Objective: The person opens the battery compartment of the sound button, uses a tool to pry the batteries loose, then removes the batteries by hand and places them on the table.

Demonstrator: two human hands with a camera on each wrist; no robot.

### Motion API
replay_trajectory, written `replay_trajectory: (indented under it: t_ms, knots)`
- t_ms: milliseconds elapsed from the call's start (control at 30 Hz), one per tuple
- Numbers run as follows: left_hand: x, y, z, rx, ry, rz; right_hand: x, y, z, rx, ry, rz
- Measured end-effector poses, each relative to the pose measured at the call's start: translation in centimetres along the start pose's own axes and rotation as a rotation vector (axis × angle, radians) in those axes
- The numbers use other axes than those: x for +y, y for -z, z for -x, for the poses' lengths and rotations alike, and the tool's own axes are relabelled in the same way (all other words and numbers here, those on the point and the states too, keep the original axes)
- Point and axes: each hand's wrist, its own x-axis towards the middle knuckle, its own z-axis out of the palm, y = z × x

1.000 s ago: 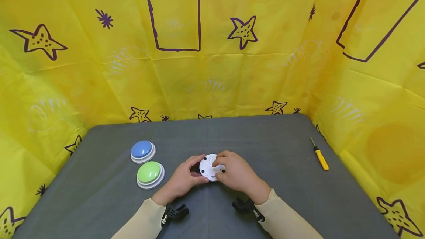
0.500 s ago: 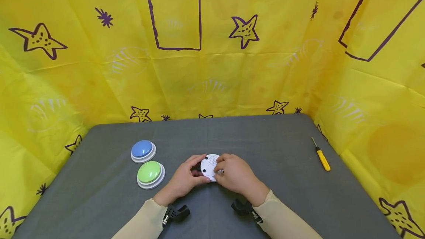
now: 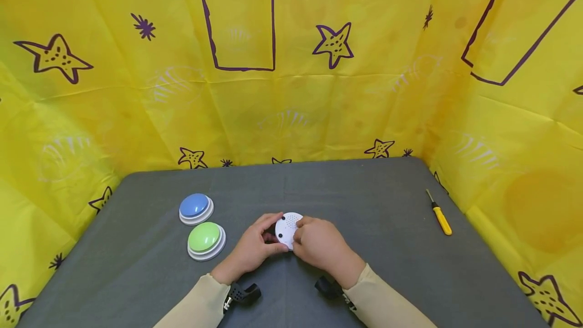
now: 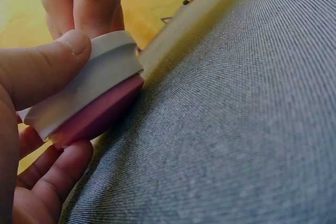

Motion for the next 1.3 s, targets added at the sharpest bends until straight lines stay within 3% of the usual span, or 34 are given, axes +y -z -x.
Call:
replay_trajectory:
  t_ms: [267, 567, 867, 1300]
  knots:
    - [0.3, 0.0, 0.1, -0.007, 0.001, -0.018, -0.4, 0.0, 0.1, 0.029, 0.074, 0.062]
    - [0.4, 0.0, 0.0, -0.006, 0.003, -0.025, -1.1, -0.1, 0.0, 0.007, 0.039, 0.112]
    - [0.5, -0.1, 0.0, -0.008, -0.012, 0.001, -1.4, -0.6, 0.2, 0.03, 0.048, 0.153]
    - [0.5, -0.1, -0.1, -0.01, -0.002, 0.006, -1.8, -0.2, 0.2, -0.014, 0.061, 0.198]
